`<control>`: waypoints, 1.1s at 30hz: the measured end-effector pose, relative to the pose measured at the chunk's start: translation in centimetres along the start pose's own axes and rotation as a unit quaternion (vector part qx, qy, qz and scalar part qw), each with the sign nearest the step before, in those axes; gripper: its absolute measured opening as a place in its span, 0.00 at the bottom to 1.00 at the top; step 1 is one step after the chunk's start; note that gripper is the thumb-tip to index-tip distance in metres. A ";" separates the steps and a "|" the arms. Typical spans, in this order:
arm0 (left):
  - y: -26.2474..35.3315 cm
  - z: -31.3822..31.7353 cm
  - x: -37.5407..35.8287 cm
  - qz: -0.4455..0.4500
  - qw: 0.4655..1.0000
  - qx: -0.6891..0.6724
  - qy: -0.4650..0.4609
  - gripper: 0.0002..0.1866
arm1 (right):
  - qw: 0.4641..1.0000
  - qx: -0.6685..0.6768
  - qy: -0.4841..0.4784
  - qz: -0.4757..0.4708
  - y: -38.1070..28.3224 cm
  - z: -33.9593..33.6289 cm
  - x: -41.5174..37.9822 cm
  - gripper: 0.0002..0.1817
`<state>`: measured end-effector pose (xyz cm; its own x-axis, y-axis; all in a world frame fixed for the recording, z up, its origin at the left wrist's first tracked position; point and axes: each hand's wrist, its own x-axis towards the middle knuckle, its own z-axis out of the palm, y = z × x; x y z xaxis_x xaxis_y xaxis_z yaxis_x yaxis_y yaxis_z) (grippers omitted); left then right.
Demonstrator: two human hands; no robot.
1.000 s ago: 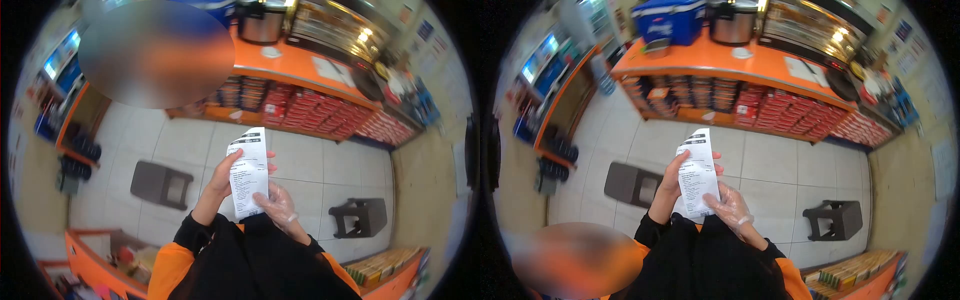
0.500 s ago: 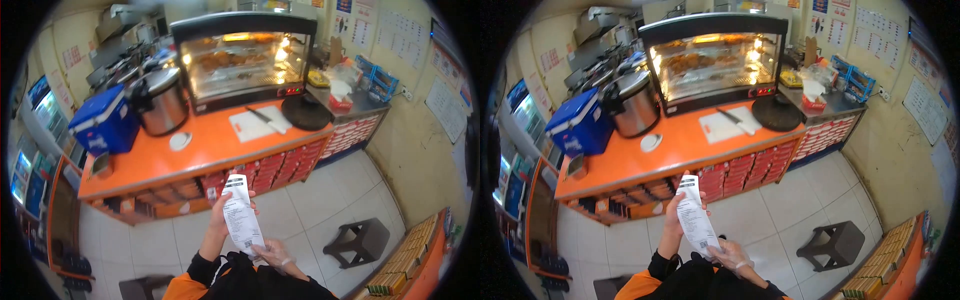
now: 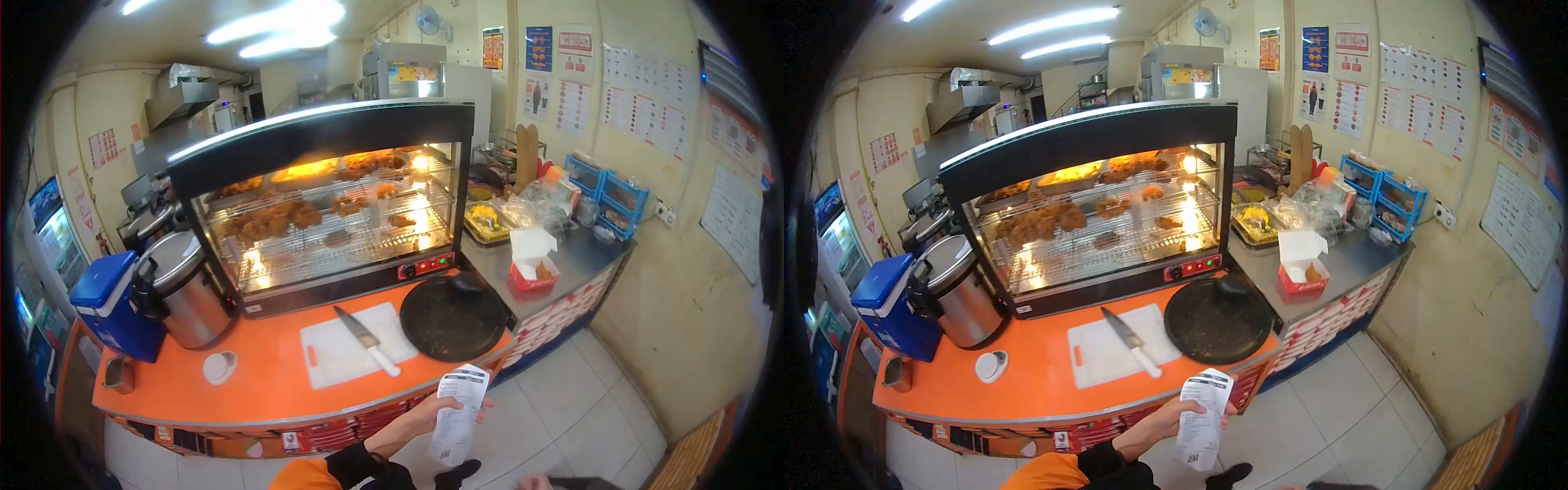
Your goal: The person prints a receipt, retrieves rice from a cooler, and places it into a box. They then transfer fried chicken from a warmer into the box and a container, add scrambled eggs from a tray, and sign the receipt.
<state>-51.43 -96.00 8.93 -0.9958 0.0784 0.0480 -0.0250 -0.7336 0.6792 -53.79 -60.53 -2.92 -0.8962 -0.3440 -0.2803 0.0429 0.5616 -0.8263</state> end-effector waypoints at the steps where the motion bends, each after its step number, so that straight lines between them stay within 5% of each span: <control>1: -0.4 -0.4 2.5 0.000 1.000 0.018 0.002 0.28 | 0.994 -0.044 -0.041 0.094 -1.8 -3.4 1.2 0.27; 2: -1.5 -0.7 6.5 0.013 0.999 0.027 0.015 0.29 | 0.986 -0.160 -0.018 0.051 -2.6 -8.1 4.3 0.28; 5: -3.4 -3.0 13.5 0.002 0.999 0.013 0.046 0.30 | 0.987 -0.083 0.081 0.111 4.6 -14.1 9.2 0.29; 6: -3.2 -3.8 15.2 -0.015 0.998 0.006 0.054 0.30 | 0.964 -0.205 0.107 0.129 -1.8 -14.5 10.1 0.28; 8: -1.7 -2.8 18.2 -0.024 0.989 -0.044 0.141 0.27 | 0.969 -0.163 0.185 0.004 -1.0 -16.6 18.1 0.11; 9: -1.5 -3.5 20.1 0.003 0.991 -0.002 0.137 0.27 | 0.965 -0.170 0.194 -0.038 -4.3 -17.6 22.0 0.10; 13: -1.5 -5.8 22.6 0.064 0.972 0.103 0.199 0.26 | 0.984 -0.055 0.052 -0.163 -14.7 -16.6 31.4 0.11; 15: -3.3 -9.5 29.5 0.040 0.979 0.086 0.183 0.37 | 0.985 -0.032 -0.034 -0.163 -19.6 -18.4 38.8 0.12; 17: -3.6 -9.6 32.9 0.029 0.972 0.089 0.216 0.32 | 0.949 -0.084 -0.068 -0.295 -22.9 -18.9 42.7 0.12; 20: -2.3 -8.3 40.8 -0.056 0.954 0.092 0.278 0.29 | 0.933 -0.111 -0.111 -0.324 -25.7 -21.0 49.8 0.12; 24: -1.5 -8.0 51.5 0.045 0.985 0.047 0.158 0.35 | 0.923 -0.191 -0.122 -0.311 -26.6 -24.9 57.0 0.12; 29: 2.0 -6.1 67.7 0.134 0.975 0.062 0.166 0.32 | 0.881 -0.302 -0.053 -0.362 -32.7 -31.4 71.2 0.12; 33: 3.3 -9.2 79.5 0.179 0.941 0.249 0.142 0.23 | 0.882 -0.250 -0.018 -0.399 -36.6 -32.9 87.5 0.17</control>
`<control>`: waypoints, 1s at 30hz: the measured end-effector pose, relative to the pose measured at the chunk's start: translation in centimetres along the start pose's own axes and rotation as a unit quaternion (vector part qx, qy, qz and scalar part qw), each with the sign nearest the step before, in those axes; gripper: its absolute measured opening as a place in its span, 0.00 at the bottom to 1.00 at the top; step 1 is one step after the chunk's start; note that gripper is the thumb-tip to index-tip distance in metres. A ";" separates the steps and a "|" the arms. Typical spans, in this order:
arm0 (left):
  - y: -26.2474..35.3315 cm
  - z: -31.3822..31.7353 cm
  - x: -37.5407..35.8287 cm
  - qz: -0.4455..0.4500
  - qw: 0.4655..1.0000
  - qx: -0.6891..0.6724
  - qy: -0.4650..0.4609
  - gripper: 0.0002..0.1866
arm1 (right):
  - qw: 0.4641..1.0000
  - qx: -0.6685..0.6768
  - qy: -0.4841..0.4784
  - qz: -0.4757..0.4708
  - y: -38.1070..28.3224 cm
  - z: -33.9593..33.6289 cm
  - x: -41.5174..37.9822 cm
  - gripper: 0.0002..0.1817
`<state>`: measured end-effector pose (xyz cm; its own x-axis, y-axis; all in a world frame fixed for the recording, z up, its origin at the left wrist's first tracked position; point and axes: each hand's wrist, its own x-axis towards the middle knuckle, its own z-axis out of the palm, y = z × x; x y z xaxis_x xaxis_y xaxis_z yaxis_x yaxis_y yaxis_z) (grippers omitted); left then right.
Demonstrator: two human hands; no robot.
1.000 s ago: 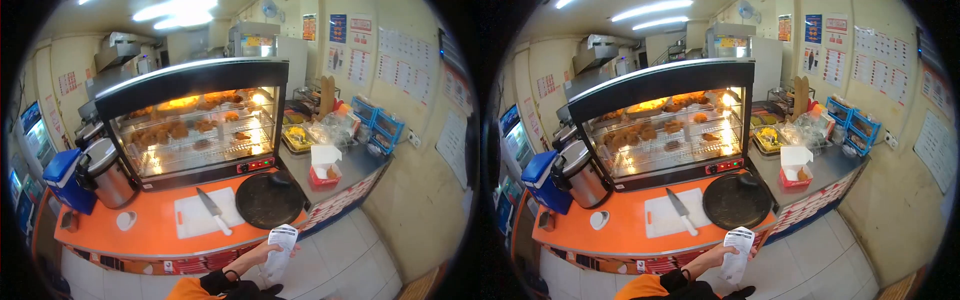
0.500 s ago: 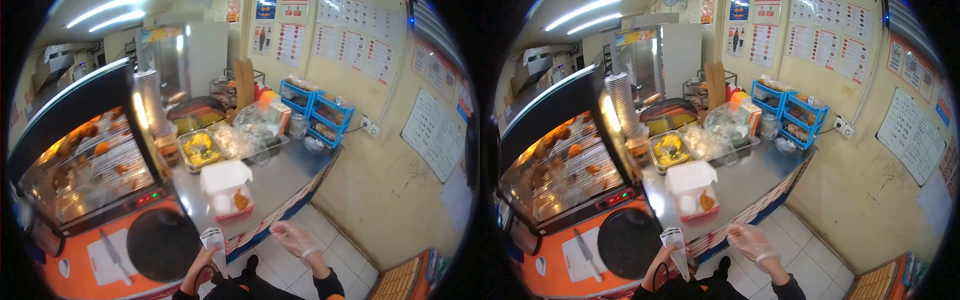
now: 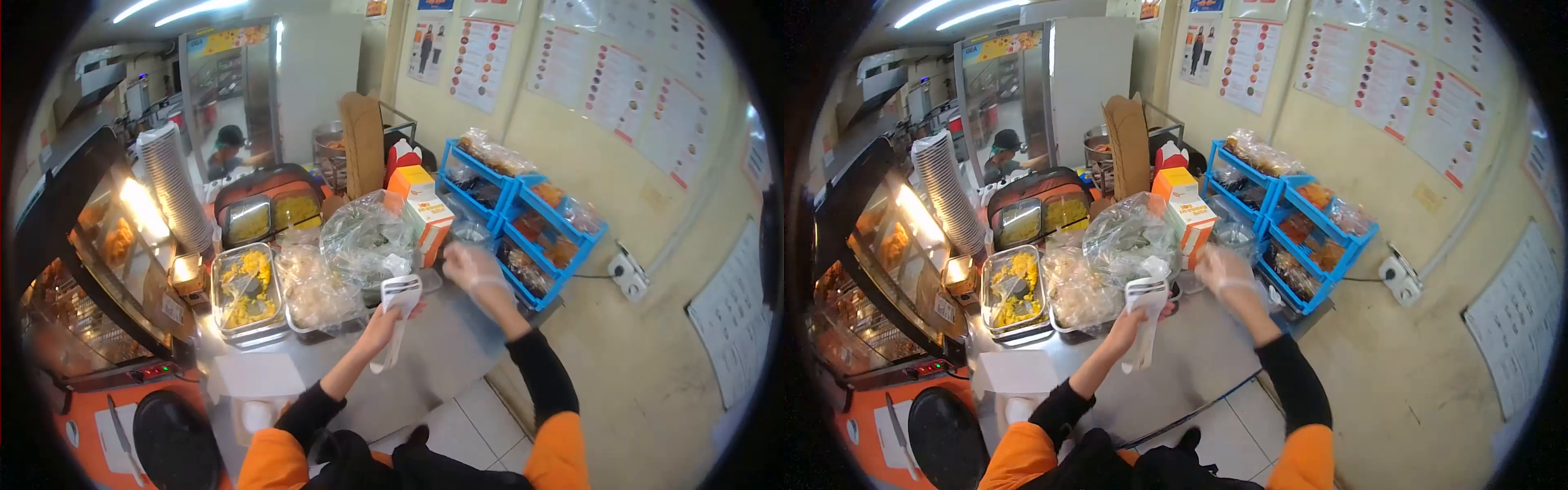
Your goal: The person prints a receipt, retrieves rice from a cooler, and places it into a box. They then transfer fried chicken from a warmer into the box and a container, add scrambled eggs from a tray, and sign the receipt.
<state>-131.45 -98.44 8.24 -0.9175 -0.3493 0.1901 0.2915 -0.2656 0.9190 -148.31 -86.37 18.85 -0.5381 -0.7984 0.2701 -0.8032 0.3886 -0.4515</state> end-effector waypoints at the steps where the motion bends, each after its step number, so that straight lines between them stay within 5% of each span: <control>1: -0.7 0.5 2.5 -0.029 0.998 0.060 0.022 0.22 | 0.999 0.015 -0.025 0.026 3.2 0.9 3.6 0.20; 3: -1.7 0.8 4.8 -0.091 0.978 0.177 0.065 0.20 | 0.998 -0.048 0.020 -0.036 7.4 3.7 8.6 0.24; 6: -2.8 0.6 7.9 -0.053 0.948 0.312 -0.008 0.17 | 0.985 -0.093 0.023 -0.142 10.9 6.2 13.1 0.29; 10: -5.9 1.4 13.0 0.159 0.838 0.521 0.011 0.20 | 0.962 -0.079 -0.024 -0.260 13.9 6.2 16.0 0.29; 11: -5.4 1.8 13.6 0.153 0.810 0.566 0.002 0.21 | 0.953 -0.069 -0.018 -0.296 13.6 5.9 16.0 0.29; 14: -5.8 1.7 16.4 0.207 0.784 0.578 0.093 0.20 | 0.913 -0.068 0.050 -0.400 14.1 5.7 16.9 0.26; 15: -4.8 2.7 16.4 0.181 0.824 0.511 0.164 0.19 | 0.897 -0.078 0.069 -0.429 14.5 6.1 17.4 0.24; 17: -6.7 1.1 18.0 0.134 0.821 0.528 0.170 0.22 | 0.871 -0.114 0.106 -0.467 14.5 6.9 18.6 0.15; 20: -6.4 2.2 17.9 0.079 0.730 0.654 0.183 0.20 | 0.875 -0.109 0.130 -0.454 12.3 5.5 20.0 0.14; 22: -6.4 3.0 17.6 0.049 0.707 0.682 0.181 0.20 | 0.945 0.083 0.133 -0.289 10.8 4.5 21.8 0.11; 24: -6.9 3.1 17.4 0.047 0.706 0.679 0.198 0.17 | 0.939 0.246 0.187 -0.152 8.9 2.8 22.6 0.11; 25: -7.3 3.1 17.6 0.046 0.708 0.673 0.208 0.15 | 0.936 0.207 0.266 -0.099 8.3 1.1 22.5 0.11; 26: -7.7 3.2 18.2 0.046 0.711 0.667 0.217 0.13 | 0.920 0.089 0.358 -0.132 9.7 -0.1 23.5 0.11; 28: -9.4 3.6 19.3 0.127 0.704 0.663 0.218 0.13 | 0.794 0.220 0.553 -0.127 12.3 -1.5 23.9 0.13; 30: -6.4 5.4 15.7 0.169 0.740 0.608 0.233 0.15 | 0.743 0.183 0.598 -0.238 12.2 -2.2 21.4 0.12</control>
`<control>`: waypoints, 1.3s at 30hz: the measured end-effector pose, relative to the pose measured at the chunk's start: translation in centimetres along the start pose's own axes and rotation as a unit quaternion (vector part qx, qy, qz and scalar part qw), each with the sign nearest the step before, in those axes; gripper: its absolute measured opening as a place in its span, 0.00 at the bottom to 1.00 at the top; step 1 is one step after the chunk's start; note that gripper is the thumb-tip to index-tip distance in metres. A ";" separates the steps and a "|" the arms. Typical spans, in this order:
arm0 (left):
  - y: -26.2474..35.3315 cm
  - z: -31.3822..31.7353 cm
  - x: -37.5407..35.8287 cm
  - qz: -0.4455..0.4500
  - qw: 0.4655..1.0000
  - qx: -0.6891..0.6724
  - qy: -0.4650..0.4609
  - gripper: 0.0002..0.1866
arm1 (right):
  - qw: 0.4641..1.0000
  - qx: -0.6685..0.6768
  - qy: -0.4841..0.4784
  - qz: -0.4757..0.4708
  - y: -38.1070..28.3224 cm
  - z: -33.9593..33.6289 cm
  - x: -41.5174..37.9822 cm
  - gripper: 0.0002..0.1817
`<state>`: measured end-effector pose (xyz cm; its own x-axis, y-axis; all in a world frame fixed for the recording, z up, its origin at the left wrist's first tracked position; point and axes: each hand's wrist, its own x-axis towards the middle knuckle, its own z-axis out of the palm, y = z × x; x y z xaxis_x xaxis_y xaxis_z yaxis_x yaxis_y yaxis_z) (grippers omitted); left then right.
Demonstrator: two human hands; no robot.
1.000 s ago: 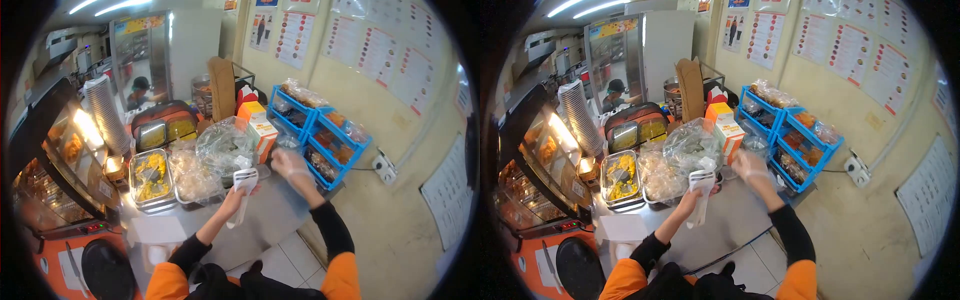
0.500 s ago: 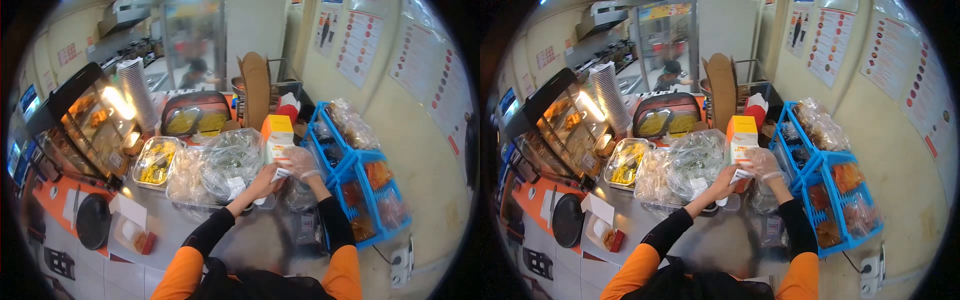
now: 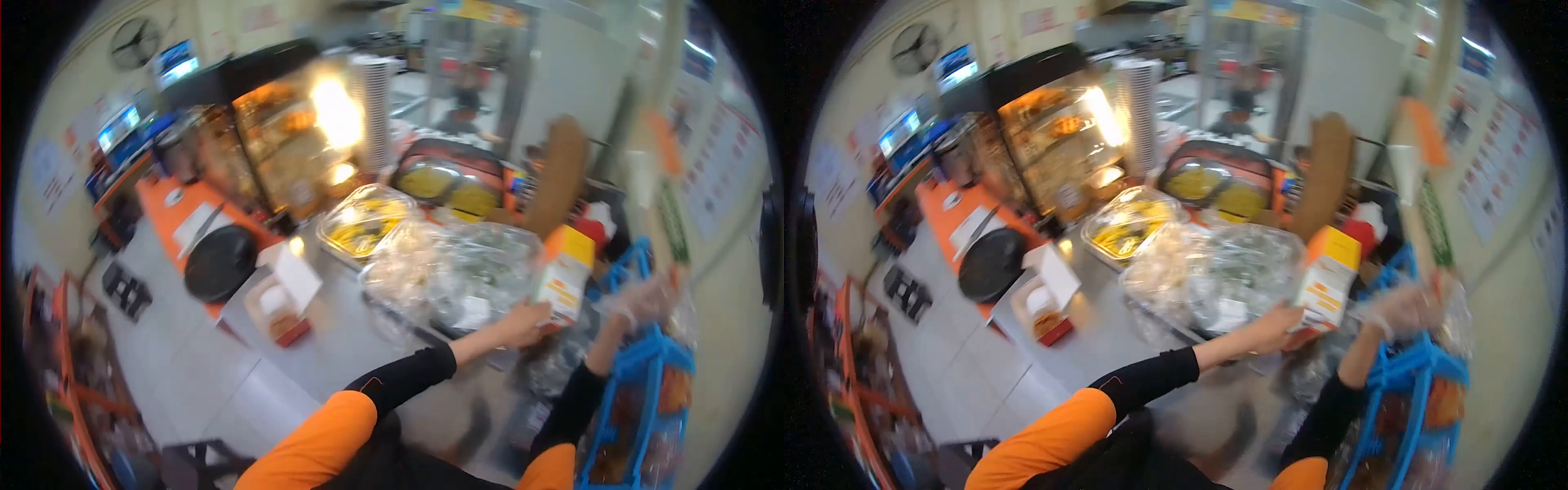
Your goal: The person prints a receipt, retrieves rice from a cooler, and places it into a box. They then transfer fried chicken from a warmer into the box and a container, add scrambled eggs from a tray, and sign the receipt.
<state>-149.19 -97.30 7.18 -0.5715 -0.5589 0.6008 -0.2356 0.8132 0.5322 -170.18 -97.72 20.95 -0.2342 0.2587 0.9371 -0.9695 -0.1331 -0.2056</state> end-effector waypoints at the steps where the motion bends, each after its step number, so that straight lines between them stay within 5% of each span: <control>1: 1.9 -3.1 -1.4 -0.016 0.992 -0.110 0.056 0.17 | 0.998 -0.061 -0.020 -0.019 -4.3 -1.6 0.7 0.13; 2: 4.2 -5.8 -2.7 -0.014 0.969 -0.223 0.107 0.20 | 0.931 -0.320 -0.069 -0.163 -7.5 -3.7 0.8 0.14; 4: 7.9 -10.9 -7.8 -0.081 0.942 -0.313 0.096 0.25 | 0.980 -0.134 -0.006 -0.145 -14.1 -4.1 0.1 0.14; 6: 9.9 -16.2 -14.6 -0.084 0.936 -0.331 0.080 0.27 | 0.974 0.061 0.068 -0.207 -21.0 -3.7 -1.5 0.16; 8: 11.5 -20.6 -21.0 -0.161 0.943 -0.292 0.003 0.27 | 0.932 -0.098 0.139 -0.320 -22.8 -5.0 -7.5 0.23; 10: 12.9 -23.1 -27.8 -0.320 0.892 -0.320 -0.011 0.26 | 0.965 -0.005 0.167 -0.200 -27.3 -5.4 -10.5 0.25; 11: 12.8 -24.4 -32.9 -0.365 0.883 -0.291 0.055 0.25 | 0.968 0.200 0.154 0.003 -34.1 -5.6 -12.4 0.24; 12: 12.7 -25.7 -38.6 -0.404 0.868 -0.262 0.123 0.25 | 0.889 0.393 0.124 0.202 -41.9 -7.1 -13.9 0.22; 13: 12.7 -26.5 -44.1 -0.418 0.860 -0.207 0.207 0.24 | 0.735 0.556 0.080 0.380 -49.1 -8.8 -15.3 0.21; 14: 13.4 -26.0 -47.4 -0.424 0.839 -0.165 0.299 0.24 | 0.525 0.678 0.009 0.515 -53.4 -9.7 -16.1 0.21; 16: 17.3 -30.4 -49.6 -0.540 0.727 -0.171 0.388 0.25 | 0.565 0.545 -0.134 0.605 -57.4 -8.6 -22.0 0.21; 17: 18.4 -31.8 -51.1 -0.534 0.720 -0.123 0.426 0.26 | 0.577 0.472 -0.210 0.633 -59.4 -7.9 -25.3 0.22; 23: 19.8 -37.8 -57.0 -0.462 0.681 0.054 0.566 0.30 | 0.539 0.364 -0.459 0.605 -71.8 -0.1 -36.6 0.23; 34: 11.5 -54.9 -70.7 -0.464 0.626 0.068 0.623 0.24 | 0.469 0.386 -0.568 0.554 -91.4 8.1 -46.6 0.24; 37: 9.1 -60.4 -74.5 -0.466 0.563 0.141 0.668 0.19 | 0.358 0.446 -0.614 0.545 -102.3 6.1 -49.2 0.25; 39: 7.2 -60.6 -75.9 -0.496 0.503 0.127 0.696 0.19 | 0.142 0.511 -0.654 0.539 -109.9 2.7 -52.2 0.25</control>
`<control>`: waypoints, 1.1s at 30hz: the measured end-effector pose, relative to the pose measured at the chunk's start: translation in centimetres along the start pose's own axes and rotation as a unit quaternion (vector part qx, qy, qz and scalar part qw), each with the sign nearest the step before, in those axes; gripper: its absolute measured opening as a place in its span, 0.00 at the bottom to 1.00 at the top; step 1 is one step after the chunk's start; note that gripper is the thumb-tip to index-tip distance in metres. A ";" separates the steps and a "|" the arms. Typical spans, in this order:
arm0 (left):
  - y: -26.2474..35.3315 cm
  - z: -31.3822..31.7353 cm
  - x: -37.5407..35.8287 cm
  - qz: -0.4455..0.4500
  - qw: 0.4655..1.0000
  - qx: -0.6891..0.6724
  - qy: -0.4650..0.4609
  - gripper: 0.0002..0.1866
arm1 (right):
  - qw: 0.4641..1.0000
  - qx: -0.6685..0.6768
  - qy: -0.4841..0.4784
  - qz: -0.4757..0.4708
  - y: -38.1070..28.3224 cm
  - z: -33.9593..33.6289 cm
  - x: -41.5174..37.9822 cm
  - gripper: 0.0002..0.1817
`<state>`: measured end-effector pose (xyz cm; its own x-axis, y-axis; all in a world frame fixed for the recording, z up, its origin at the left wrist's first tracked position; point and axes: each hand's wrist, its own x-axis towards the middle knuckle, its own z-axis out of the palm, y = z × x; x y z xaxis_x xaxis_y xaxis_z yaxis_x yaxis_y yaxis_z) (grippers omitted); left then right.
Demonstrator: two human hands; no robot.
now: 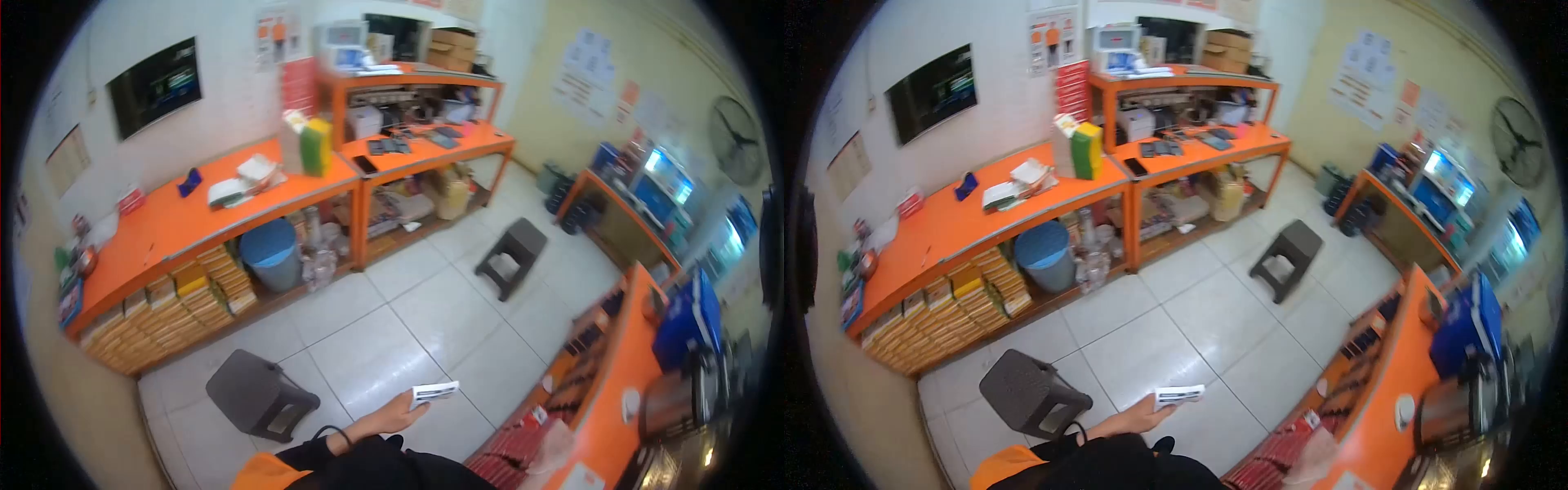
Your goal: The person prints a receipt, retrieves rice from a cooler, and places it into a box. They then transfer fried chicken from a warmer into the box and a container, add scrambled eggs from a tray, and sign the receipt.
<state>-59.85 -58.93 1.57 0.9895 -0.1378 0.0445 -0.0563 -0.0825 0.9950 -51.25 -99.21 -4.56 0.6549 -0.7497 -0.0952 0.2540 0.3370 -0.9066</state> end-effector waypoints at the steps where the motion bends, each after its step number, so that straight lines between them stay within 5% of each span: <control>1: 0.1 0.2 1.8 0.012 1.000 0.000 0.025 0.19 | 0.979 0.093 -0.148 0.101 3.3 3.8 1.3 0.25; 3: 0.2 -0.7 7.1 0.044 0.997 0.002 0.061 0.20 | 0.852 0.161 -0.386 0.316 8.2 12.3 1.2 0.26; 5: -0.9 -2.2 11.8 0.051 0.993 -0.012 0.105 0.21 | 0.830 0.005 -0.460 0.315 6.0 23.7 -6.1 0.25; 7: -2.8 -2.3 12.1 0.072 0.982 -0.006 0.172 0.22 | 0.710 -0.155 -0.602 0.332 5.6 28.2 -9.3 0.26; 12: -4.8 -8.9 26.4 -0.007 0.970 -0.147 0.195 0.19 | 0.633 -0.180 -0.720 0.221 14.8 41.6 -4.1 0.20; 15: -3.6 -12.9 35.0 -0.046 0.986 -0.097 0.130 0.19 | 0.621 -0.292 -0.718 0.120 15.3 47.8 -0.8 0.15; 17: -4.1 -13.5 38.5 0.036 0.998 -0.009 0.054 0.23 | 0.603 -0.383 -0.698 0.047 17.2 47.6 1.9 0.14; 20: -3.4 -15.0 47.9 0.134 0.967 0.218 -0.015 0.27 | 0.731 -0.331 -0.577 0.153 18.8 52.4 8.6 0.13; 22: -2.3 -15.9 55.3 0.142 0.952 0.271 -0.024 0.29 | 0.833 -0.331 -0.417 0.152 19.4 55.9 14.7 0.14; 26: -4.4 -17.6 63.9 0.139 0.954 0.264 0.005 0.28 | 0.941 -0.222 -0.248 0.065 26.3 54.2 28.1 0.15; 29: -4.4 -19.4 70.1 0.107 0.962 0.243 0.058 0.26 | 0.942 -0.232 -0.188 0.154 21.4 61.8 30.1 0.16; 33: -4.8 -22.4 78.0 0.075 0.947 0.270 0.157 0.25 | 0.919 -0.216 -0.306 0.124 22.0 71.3 36.4 0.14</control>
<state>20.62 -47.18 2.30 0.9510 0.1049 0.2907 -0.1757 -0.5903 0.7878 28.89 -78.46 1.33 0.9655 -0.1755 -0.1925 -0.1773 0.0987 -0.9792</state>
